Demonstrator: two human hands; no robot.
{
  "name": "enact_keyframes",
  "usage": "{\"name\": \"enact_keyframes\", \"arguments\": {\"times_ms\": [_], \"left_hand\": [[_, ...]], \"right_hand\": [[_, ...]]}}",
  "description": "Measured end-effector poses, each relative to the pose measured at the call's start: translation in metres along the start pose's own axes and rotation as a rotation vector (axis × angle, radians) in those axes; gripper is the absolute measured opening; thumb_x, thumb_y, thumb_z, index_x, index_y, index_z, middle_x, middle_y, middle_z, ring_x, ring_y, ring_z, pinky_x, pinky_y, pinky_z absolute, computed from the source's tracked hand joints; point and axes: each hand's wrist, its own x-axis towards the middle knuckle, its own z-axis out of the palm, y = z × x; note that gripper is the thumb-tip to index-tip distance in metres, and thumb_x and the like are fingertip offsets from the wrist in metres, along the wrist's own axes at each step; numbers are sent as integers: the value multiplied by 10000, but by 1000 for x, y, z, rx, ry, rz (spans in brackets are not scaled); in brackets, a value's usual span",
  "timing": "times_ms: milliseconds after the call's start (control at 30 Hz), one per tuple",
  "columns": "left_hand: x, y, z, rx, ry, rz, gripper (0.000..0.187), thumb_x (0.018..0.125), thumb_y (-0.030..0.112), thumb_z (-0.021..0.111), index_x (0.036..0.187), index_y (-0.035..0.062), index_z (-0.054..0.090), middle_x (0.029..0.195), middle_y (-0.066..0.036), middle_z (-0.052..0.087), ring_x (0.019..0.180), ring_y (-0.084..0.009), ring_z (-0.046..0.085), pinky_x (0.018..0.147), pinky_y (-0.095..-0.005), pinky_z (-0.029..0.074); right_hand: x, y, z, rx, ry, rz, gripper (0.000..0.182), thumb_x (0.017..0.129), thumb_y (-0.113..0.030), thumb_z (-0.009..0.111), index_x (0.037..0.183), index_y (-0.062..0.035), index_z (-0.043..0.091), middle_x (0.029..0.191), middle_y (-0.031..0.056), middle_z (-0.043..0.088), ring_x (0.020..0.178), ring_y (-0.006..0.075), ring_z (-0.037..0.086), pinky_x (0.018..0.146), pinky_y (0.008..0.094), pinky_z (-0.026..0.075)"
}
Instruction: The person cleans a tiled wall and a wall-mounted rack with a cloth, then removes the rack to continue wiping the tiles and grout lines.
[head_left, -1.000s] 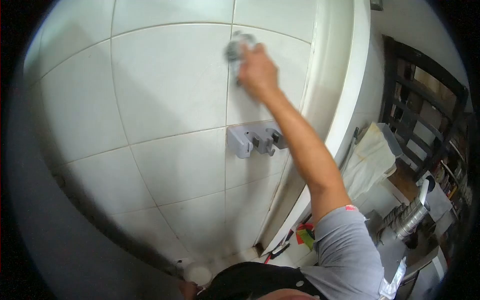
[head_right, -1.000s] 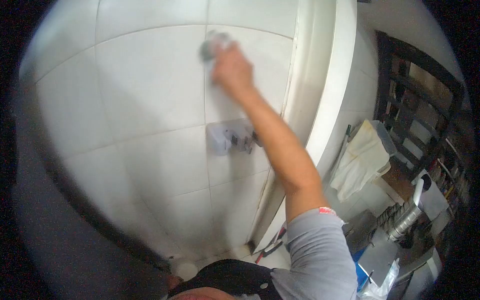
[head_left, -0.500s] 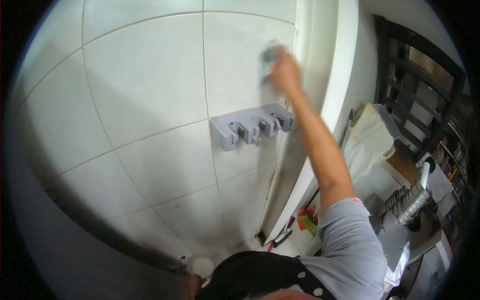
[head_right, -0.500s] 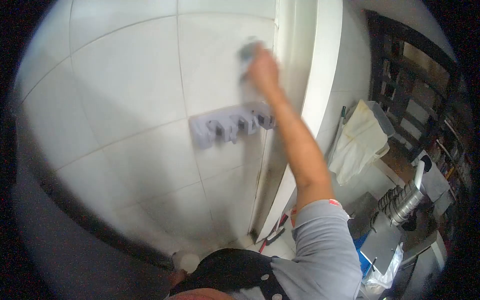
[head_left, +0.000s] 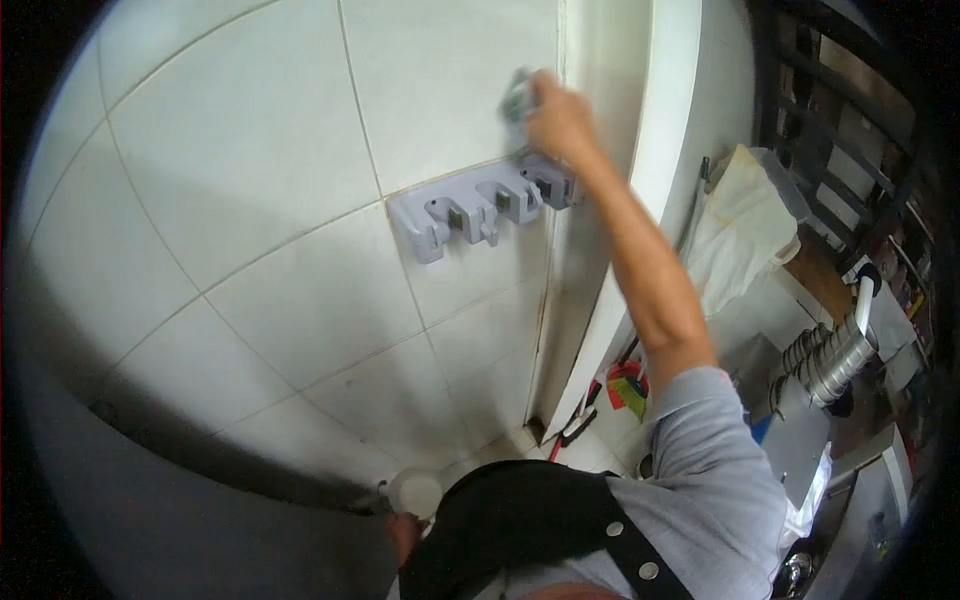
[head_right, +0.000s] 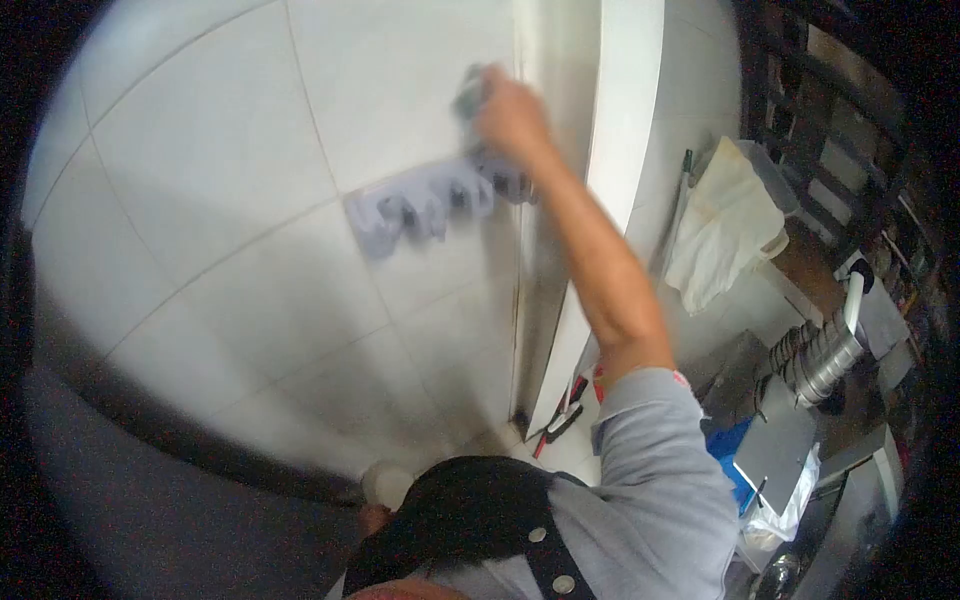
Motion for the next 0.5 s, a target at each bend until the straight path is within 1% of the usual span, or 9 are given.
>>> {"name": "enact_keyframes", "arguments": {"times_ms": [33, 100, 200, 300, 333, 367, 433, 467, 500], "left_hand": [[4, 2, -4, 152, -68, 18, 367, 914, 140, 631, 1245, -19, 639, 1238, -240, 637, 1091, -420, 653, 902, -538, 555], [-7, 29, -9, 233, 38, 1, 360, 906, 124, 643, 1234, -25, 638, 1205, -243, 638, 1064, -412, 653, 882, -540, 557], [-11, 45, -12, 234, 113, -9, 351, 893, 99, 662, 1216, -35, 637, 1156, -246, 639, 1023, -400, 653, 852, -544, 559], [-14, 44, -4, 360, 136, 97, 344, 880, 74, 681, 1199, -45, 636, 1107, -250, 641, 982, -388, 653, 823, -547, 562], [-13, 44, 0, 443, 153, 176, 342, 876, 66, 687, 1193, -48, 635, 1090, -251, 642, 969, -384, 653, 813, -548, 563], [-16, 42, 2, 536, 187, 271, 340, 871, 58, 694, 1187, -52, 635, 1074, -253, 642, 955, -380, 653, 803, -549, 564], [-17, 62, -8, 42, 306, 101, 411, 869, 3, 633, 1264, -75, 549, 1052, -238, 624, 949, -357, 658, 728, -509, 591], [-22, 104, -15, -629, 456, -248, 432, 866, -15, 609, 1282, -81, 511, 1034, -230, 618, 951, -350, 661, 695, -488, 598], [-26, 127, -17, -1304, 575, -605, 453, 864, -34, 584, 1300, -88, 474, 1016, -222, 611, 953, -343, 663, 662, -467, 605]], "right_hand": [[-8, 1, 35, 24, 67, -197, 430, 799, -46, 695, 1214, -81, 589, 1018, 255, 726, 958, 471, 702, 849, 544, 562], [-2, 3, 22, 54, 46, -159, 419, 800, -45, 694, 1206, -82, 597, 1005, 249, 728, 958, 466, 703, 843, 539, 561], [-6, 12, 5, 105, -14, -82, 402, 801, -44, 692, 1193, -83, 609, 987, 239, 732, 957, 458, 705, 835, 532, 560], [-6, 22, 0, -16, 3, -36, 399, 797, -33, 690, 1186, -88, 619, 992, 227, 737, 953, 455, 708, 823, 525, 560], [-14, 9, 18, 19, 37, -131, 396, 797, -24, 688, 1181, -96, 626, 1021, 236, 734, 987, 451, 704, 848, 520, 555], [-28, -5, 35, 90, 71, -370, 389, 794, -11, 688, 1167, -107, 641, 1048, 240, 726, 1010, 448, 696, 880, 514, 545], [-29, -29, 22, 111, -123, -352, 392, 781, 1, 693, 1155, -108, 652, 1088, 232, 723, 1041, 427, 692, 909, 497, 539], [-19, -21, 17, 76, -98, -245, 398, 772, 9, 693, 1151, -109, 655, 1094, 221, 725, 1044, 415, 693, 899, 490, 540], [-4, -4, 6, 37, -74, -140, 405, 763, 18, 693, 1146, -109, 659, 1100, 210, 728, 1048, 403, 695, 889, 482, 542]]}}
